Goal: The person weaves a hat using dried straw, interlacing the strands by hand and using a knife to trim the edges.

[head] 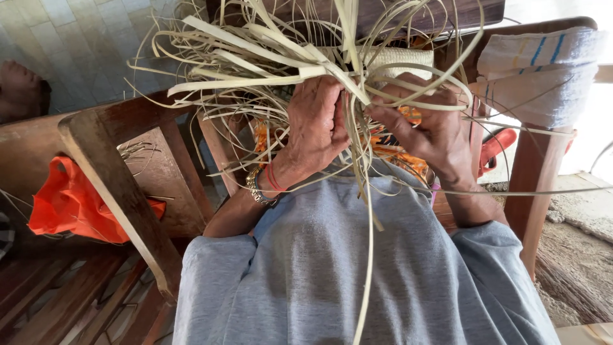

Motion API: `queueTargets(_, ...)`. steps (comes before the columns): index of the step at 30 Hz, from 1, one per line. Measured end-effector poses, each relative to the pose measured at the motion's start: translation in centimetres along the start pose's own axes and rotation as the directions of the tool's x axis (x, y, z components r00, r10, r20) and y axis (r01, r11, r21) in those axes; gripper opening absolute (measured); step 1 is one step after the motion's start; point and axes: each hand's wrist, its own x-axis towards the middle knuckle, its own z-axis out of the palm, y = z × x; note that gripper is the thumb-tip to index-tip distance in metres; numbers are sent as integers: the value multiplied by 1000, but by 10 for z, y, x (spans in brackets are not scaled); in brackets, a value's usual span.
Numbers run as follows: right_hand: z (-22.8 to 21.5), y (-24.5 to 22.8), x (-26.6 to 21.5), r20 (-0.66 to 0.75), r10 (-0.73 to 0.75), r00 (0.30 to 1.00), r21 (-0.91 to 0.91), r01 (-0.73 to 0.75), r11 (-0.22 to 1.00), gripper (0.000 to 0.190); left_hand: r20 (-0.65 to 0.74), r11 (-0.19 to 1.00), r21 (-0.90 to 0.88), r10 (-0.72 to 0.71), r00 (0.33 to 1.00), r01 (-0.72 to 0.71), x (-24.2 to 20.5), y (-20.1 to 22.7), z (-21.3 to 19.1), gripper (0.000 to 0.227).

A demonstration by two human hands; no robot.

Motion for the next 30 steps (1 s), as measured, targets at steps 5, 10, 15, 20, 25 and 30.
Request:
queueTargets(5, -3, -12, 12, 89, 506, 858, 256, -511, 821, 17, 107, 948, 306, 53, 993, -84, 4, 8, 9, 13)
queueTargets(10, -5, -17, 5, 35, 422, 906, 427, -396, 813, 15, -4, 969, 245, 16, 1000, -14, -1, -16, 13, 17)
queueTargets(15, -7, 21, 1, -107, 333, 937, 411, -263, 873, 11, 5, 993, 85, -77, 997, 77, 9, -8, 0, 28)
queueTargets(20, -9, 36, 3, 65, -127, 990, -430, 142, 892, 22, 43, 993, 54, -110, 993, 108, 28, 14, -8, 8)
queueTargets(25, -5, 22, 24, 54, -178, 983, -170, 184, 968, 30, -48, 976, 219, 7, 999, 4, 22, 10, -6, 17)
queueTargets(30, 3, 61, 7, 55, 168, 984, 434, -175, 884, 36, -59, 990, 122, -60, 996, 67, 21, 11, -6, 16)
